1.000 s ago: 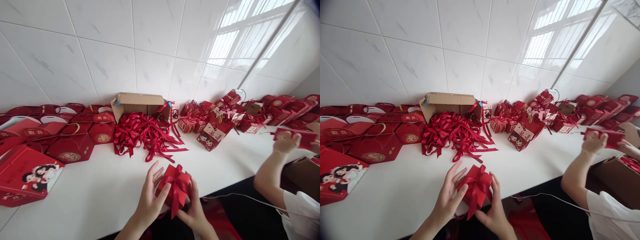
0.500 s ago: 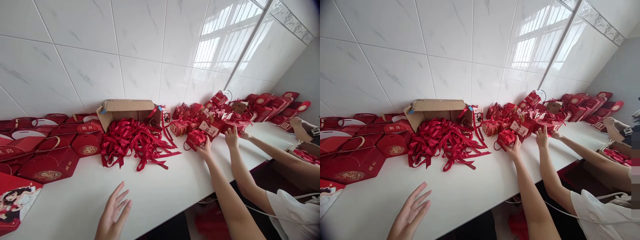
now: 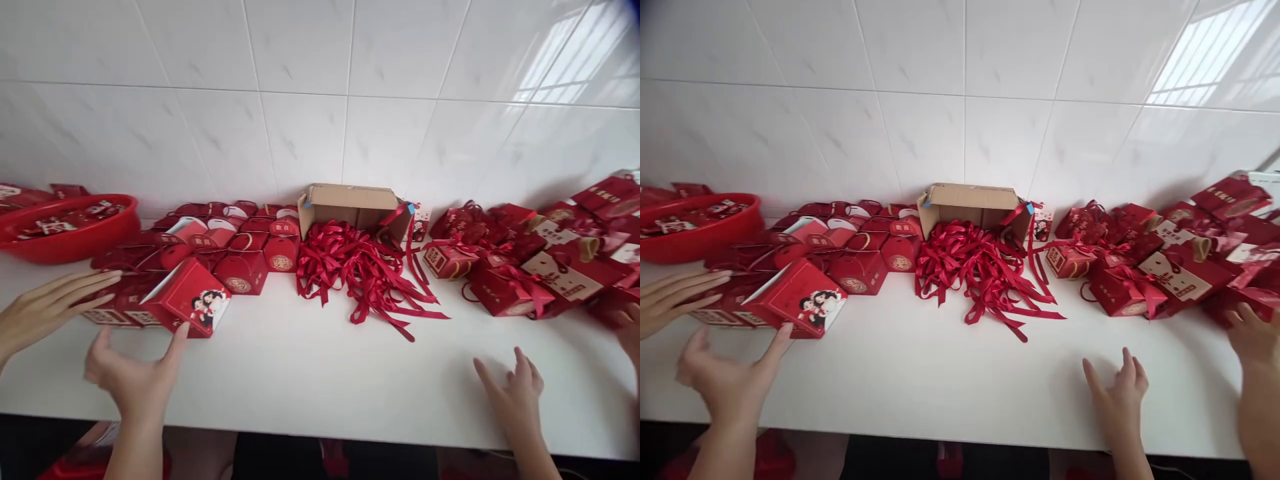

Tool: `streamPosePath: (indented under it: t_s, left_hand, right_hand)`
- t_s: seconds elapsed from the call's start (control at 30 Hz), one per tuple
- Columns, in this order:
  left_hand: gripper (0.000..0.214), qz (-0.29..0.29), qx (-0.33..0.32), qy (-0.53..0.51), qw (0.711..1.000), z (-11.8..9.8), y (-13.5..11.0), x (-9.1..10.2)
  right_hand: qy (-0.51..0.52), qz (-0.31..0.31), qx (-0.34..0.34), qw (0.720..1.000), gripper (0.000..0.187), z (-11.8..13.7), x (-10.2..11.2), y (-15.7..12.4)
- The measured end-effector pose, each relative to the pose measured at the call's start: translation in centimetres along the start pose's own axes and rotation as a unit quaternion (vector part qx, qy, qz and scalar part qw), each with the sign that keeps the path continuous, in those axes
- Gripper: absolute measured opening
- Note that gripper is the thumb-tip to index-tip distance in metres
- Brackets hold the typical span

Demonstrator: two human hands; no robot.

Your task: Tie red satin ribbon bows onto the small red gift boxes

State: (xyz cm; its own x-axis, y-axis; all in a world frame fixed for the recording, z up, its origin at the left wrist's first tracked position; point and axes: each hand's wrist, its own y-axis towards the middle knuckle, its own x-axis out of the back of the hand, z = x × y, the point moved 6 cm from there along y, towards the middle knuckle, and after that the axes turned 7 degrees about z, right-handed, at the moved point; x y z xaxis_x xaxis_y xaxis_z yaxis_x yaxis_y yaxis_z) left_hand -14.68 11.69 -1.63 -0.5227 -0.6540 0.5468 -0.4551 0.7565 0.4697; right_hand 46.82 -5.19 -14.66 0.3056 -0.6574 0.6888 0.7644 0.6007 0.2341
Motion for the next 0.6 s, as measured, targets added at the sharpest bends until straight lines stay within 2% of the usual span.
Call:
streamPosePath:
  t_s: [0.03, 0.1, 0.2, 0.3, 0.37, 0.43, 0.5, 0.6]
  left_hand:
    - [0.081, 0.005, 0.01, 0.011, 1.0, 0.3, 1.0, -0.2]
    - [0.074, 0.018, 0.009, 0.025, 0.999, 0.4, 2.6, -0.9]
    - [0.055, 0.008, -0.024, 0.028, 0.999, -0.2, 3.9, -1.5]
    - [0.041, 0.035, -0.008, -0.026, 0.999, -0.4, 3.2, -2.1]
    - [0.041, 0.079, 0.019, -0.083, 0.993, -0.9, 1.3, -2.7]
    - [0.042, 0.121, 0.017, -0.119, 0.985, -2.3, -1.6, -3.5]
    - [0.038, 0.166, 0.005, -0.153, 0.974, -4.1, -4.9, -4.6]
    - [0.023, 0.309, -0.094, -0.275, 0.905, -8.5, -10.1, -7.2]
  right_hand:
    - [0.021, 0.007, -0.031, 0.999, 0.095, -0.6, -0.3, -1.5]
    - [0.054, 0.015, -0.05, 0.997, 0.091, -0.5, -0.9, -4.0]
    - [0.088, 0.019, -0.024, 0.996, 0.08, 1.7, -1.4, -6.0]
    - [0.149, 0.022, -0.009, 0.989, 0.066, 4.7, -1.8, -7.0]
    - [0.194, 0.019, 0.009, 0.981, 0.059, 6.9, -2.0, -7.6]
    - [0.227, 0.024, 0.052, 0.972, 0.052, 9.5, -2.3, -8.3]
    - [0.257, 0.062, 0.113, 0.958, 0.046, 12.3, -2.8, -9.0]
    - [0.302, 0.178, 0.194, 0.916, 0.053, 16.5, -3.8, -10.1]
